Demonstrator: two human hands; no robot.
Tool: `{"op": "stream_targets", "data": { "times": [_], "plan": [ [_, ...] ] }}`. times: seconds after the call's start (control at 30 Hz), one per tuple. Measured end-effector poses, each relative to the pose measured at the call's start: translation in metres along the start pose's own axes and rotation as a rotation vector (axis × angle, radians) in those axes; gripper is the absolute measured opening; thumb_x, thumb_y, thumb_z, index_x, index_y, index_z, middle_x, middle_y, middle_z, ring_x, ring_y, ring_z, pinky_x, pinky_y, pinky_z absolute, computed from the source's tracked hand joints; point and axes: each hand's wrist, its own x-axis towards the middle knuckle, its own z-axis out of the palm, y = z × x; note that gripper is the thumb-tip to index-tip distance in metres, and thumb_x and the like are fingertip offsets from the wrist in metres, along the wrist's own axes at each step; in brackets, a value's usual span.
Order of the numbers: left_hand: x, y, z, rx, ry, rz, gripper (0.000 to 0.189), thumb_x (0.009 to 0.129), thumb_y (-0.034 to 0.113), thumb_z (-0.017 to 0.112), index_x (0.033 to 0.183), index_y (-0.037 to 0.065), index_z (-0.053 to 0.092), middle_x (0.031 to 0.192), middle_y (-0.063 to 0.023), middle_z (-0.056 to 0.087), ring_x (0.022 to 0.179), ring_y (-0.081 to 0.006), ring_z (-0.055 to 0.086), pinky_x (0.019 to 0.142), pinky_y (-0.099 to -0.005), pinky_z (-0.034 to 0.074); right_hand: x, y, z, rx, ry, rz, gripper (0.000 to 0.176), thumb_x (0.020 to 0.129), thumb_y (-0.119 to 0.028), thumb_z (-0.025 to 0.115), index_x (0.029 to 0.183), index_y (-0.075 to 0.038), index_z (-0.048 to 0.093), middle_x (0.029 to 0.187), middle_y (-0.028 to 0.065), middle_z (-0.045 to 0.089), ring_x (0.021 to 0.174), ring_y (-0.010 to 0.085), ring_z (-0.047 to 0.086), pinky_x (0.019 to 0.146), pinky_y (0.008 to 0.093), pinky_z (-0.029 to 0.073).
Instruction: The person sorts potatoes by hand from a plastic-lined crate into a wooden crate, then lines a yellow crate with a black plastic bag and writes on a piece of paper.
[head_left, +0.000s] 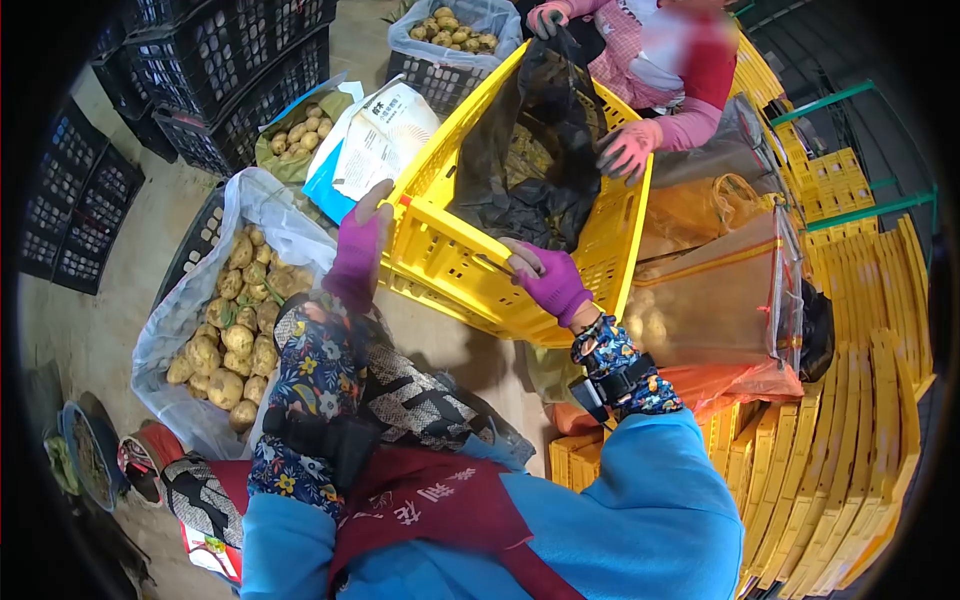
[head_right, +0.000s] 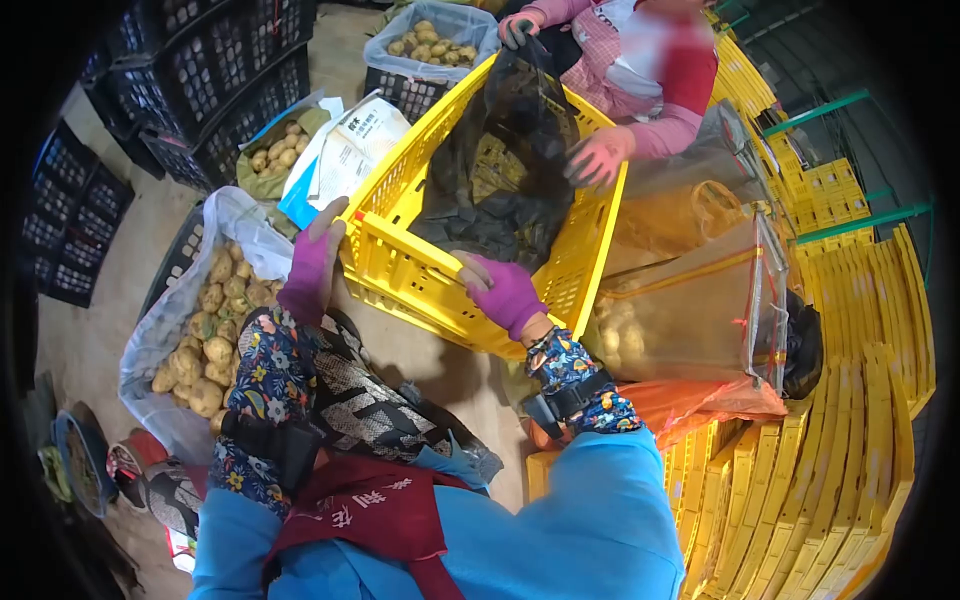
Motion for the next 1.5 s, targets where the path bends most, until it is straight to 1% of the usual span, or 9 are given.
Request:
{"op": "stream_targets", "data": {
  "times": [0.13,0.27,0.4,0.47,0.53,0.8,0.93,1.07,1.5],
  "plan": [
    [-0.002,0.007,-0.004,0.133,-0.022,-0.068,0.043,0.094,0.014,0.052,0.135,0.002,0.052,0.117,-0.0107,0.061,0.098,-0.0146,0.057,0.088,-0.0261,0.046,-0.005,-0.011,-0.004,0.538,-0.262,0.290,0.040,0.095,-0.024,0.056,0.129,-0.004,0.058,0.106,0.0102,0.069,0.093,0.0121,0.065,0.082,0.0283,0.052],
    [-0.005,0.011,-0.004,0.170,-0.078,-0.052,0.046,0.096,0.017,0.049,0.138,-0.001,0.047,0.127,-0.0123,0.058,0.114,-0.0176,0.054,0.099,-0.0283,0.040,0.004,-0.001,-0.027,0.427,-0.513,0.234,0.043,0.095,-0.032,0.055,0.131,-0.007,0.057,0.111,0.0078,0.068,0.098,0.0124,0.060,0.087,0.0291,0.047],
    [0.000,0.001,-0.004,0.230,-0.024,0.068,0.043,0.095,0.016,0.052,0.135,0.003,0.052,0.116,-0.0105,0.062,0.098,-0.0151,0.058,0.088,-0.0262,0.045,0.017,-0.007,-0.031,0.337,-0.609,0.301,0.043,0.093,-0.032,0.057,0.128,-0.007,0.059,0.101,0.0086,0.070,0.089,0.0164,0.065,0.080,0.0318,0.050],
    [0.003,-0.007,-0.007,0.282,-0.013,0.142,0.042,0.095,0.016,0.052,0.134,0.002,0.053,0.118,-0.0118,0.062,0.102,-0.0165,0.058,0.090,-0.0273,0.045,0.021,-0.022,-0.023,-0.297,-0.585,0.109,0.037,0.090,-0.029,0.058,0.122,-0.009,0.061,0.092,0.0145,0.070,0.081,0.0273,0.066,0.074,0.0379,0.051],
    [0.001,-0.009,-0.008,0.188,-0.030,-0.013,0.042,0.095,0.017,0.053,0.134,0.002,0.053,0.120,-0.0132,0.062,0.107,-0.0184,0.058,0.093,-0.0289,0.045,0.007,-0.044,-0.002,-0.636,-0.402,0.038,0.027,0.085,-0.022,0.059,0.109,-0.011,0.064,0.081,0.0224,0.065,0.074,0.0442,0.060,0.065,0.0487,0.050],
    [-0.001,0.005,0.000,0.306,0.025,-0.018,0.032,0.097,0.017,0.054,0.125,0.003,0.060,0.103,-0.0096,0.065,0.096,-0.0162,0.058,0.089,-0.0297,0.045,-0.028,-0.025,-0.023,0.129,-0.026,0.084,0.035,0.087,-0.023,0.063,0.118,-0.008,0.064,0.103,0.0162,0.068,0.095,0.0275,0.065,0.085,0.0382,0.050],
    [0.007,-0.018,-0.007,0.238,0.042,0.135,0.030,0.095,0.015,0.056,0.121,0.000,0.061,0.103,-0.0098,0.065,0.095,-0.0153,0.059,0.089,-0.0285,0.046,-0.070,0.001,-0.077,-0.473,0.474,0.330,0.048,0.082,-0.026,0.069,0.120,0.000,0.056,0.116,0.0212,0.062,0.110,0.0336,0.059,0.094,0.0404,0.047],
    [0.009,-0.027,0.002,0.121,0.119,0.079,0.028,0.094,0.015,0.058,0.117,0.000,0.062,0.102,-0.0095,0.065,0.095,-0.0153,0.059,0.088,-0.0281,0.046,-0.093,0.117,-0.035,-0.097,0.610,0.720,0.041,0.081,-0.016,0.065,0.118,0.001,0.055,0.110,0.0216,0.064,0.099,0.0330,0.063,0.086,0.0424,0.049],
    [-0.007,-0.004,0.009,0.127,0.105,-0.019,0.033,0.083,0.008,0.072,0.110,-0.001,0.056,0.092,-0.0053,0.063,0.075,-0.0101,0.058,0.067,-0.0243,0.047,-0.094,0.104,-0.041,0.220,0.775,0.528,0.028,0.082,-0.008,0.061,0.108,0.001,0.063,0.083,0.0108,0.067,0.070,0.0153,0.061,0.063,0.0295,0.050]
  ]
}}
